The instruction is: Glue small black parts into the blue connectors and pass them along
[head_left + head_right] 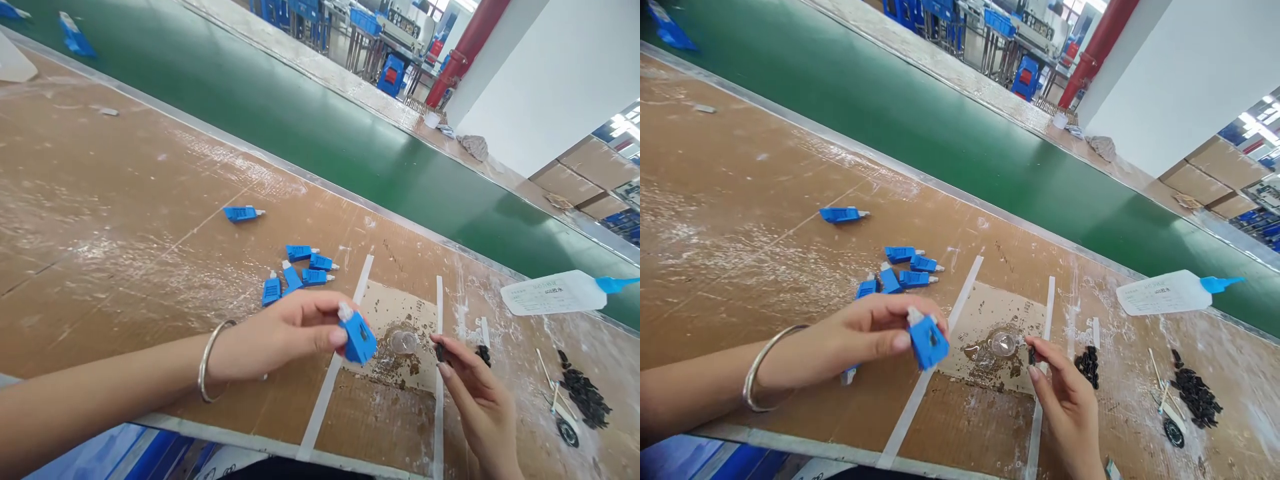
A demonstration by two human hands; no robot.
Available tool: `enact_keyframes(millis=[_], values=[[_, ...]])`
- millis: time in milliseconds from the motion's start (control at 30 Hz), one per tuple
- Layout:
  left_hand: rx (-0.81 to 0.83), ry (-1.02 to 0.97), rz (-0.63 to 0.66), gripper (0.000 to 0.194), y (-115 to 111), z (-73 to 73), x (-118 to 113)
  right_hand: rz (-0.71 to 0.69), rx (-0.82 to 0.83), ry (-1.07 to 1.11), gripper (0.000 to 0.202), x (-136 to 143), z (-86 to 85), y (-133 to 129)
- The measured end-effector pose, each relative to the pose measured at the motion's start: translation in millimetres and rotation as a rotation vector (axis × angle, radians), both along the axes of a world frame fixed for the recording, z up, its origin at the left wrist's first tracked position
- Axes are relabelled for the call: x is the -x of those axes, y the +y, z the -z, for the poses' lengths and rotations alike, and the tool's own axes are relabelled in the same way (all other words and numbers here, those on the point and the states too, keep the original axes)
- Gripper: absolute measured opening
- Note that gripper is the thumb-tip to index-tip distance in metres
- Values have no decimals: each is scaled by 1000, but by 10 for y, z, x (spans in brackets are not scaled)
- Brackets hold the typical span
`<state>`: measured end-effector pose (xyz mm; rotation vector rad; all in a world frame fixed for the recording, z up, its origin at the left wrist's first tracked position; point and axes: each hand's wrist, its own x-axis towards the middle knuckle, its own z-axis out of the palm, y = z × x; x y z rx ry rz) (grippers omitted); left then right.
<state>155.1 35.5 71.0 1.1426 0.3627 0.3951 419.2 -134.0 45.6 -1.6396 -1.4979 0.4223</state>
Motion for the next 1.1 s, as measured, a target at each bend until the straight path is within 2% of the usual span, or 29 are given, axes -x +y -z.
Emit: enact_keyframes(millis=[100, 133, 200, 333, 433, 533, 733, 867, 1000, 1100], values=[[30, 10, 122, 23, -92, 69, -18, -77, 8, -360, 33, -3, -37, 61], [-9, 20, 117, 23, -111, 102, -27, -108, 2, -443, 33, -4, -45, 87], [-195, 67, 82, 26, -144, 174, -43, -153, -10, -547, 34, -1, -54, 136], [-641, 152, 77, 29, -212, 280, -44, -209, -6, -617, 33, 16, -59, 191], [-801, 130, 88, 25, -248, 300, -26, -217, 12, -631, 31, 24, -61, 199], [-886, 107, 75, 26, -262, 298, -10, -224, 14, -659, 31, 28, -68, 198], [-914, 93, 54, 27, -273, 305, 2, -243, -15, -721, 30, 40, -89, 231], [-820, 42, 83, 25, -280, 298, -2, -256, -31, -759, 30, 53, -94, 243], [-703, 0, 30, 17, -282, 264, -15, -236, -15, -794, 31, 38, -67, 209], [-680, -68, -13, 16, -284, 228, -10, -197, 14, -799, 33, -15, -30, 165]])
